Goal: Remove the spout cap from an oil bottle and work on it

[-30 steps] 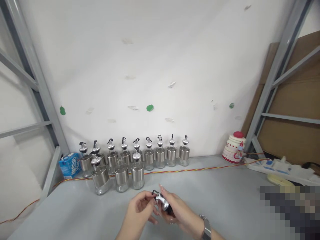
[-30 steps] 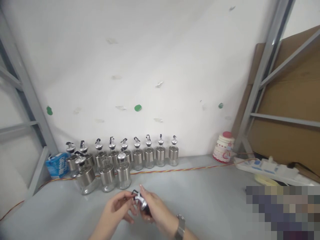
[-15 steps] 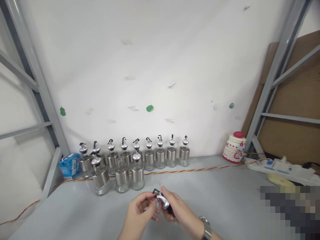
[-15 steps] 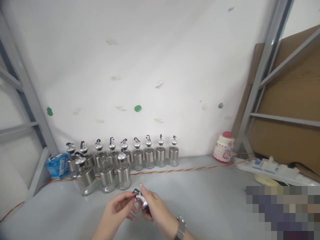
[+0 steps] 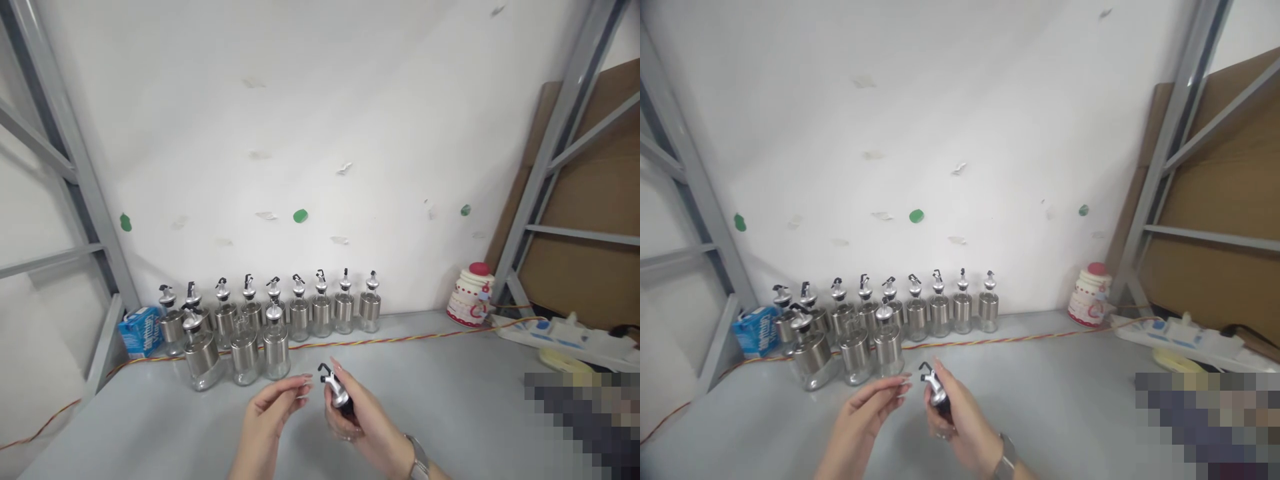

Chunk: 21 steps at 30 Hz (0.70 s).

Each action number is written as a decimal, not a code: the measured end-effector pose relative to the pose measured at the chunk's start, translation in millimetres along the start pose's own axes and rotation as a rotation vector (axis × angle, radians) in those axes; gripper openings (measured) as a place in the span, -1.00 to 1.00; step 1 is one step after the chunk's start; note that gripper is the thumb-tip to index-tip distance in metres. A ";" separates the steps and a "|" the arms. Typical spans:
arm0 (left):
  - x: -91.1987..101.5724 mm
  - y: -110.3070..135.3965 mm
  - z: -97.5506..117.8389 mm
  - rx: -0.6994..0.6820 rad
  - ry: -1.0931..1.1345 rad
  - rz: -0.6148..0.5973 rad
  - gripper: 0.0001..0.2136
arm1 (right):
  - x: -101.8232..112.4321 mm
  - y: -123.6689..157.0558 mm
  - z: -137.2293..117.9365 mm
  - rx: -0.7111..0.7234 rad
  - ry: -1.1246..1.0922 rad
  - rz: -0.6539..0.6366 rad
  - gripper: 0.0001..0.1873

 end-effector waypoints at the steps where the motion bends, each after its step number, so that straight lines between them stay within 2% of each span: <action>1: -0.5 -0.1 -0.4 -0.012 -0.022 -0.010 -0.84 | -0.5 0.3 0.5 0.000 0.010 0.008 -0.51; 7: -7.3 2.5 -4.4 -0.073 -0.181 -0.075 -0.77 | -4.5 3.0 -0.5 0.020 0.128 0.056 -0.52; 14: -3.5 -0.6 -12.1 0.001 -0.199 -0.026 -0.69 | -2.6 -0.4 -1.1 0.017 0.424 0.113 -0.47; 21: -9.4 0.6 -11.9 0.028 -0.213 -0.054 -0.68 | -2.4 -1.8 -2.8 0.052 0.465 0.148 -0.52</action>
Point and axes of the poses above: each hand's wrist, its own y-axis away from the middle knuckle, its own x-axis out of the back of the hand, z = x × y, the point moved 5 cm from there along -y, towards the middle knuckle, and after that the axes turned 9 degrees about y, right-handed, at the moved point
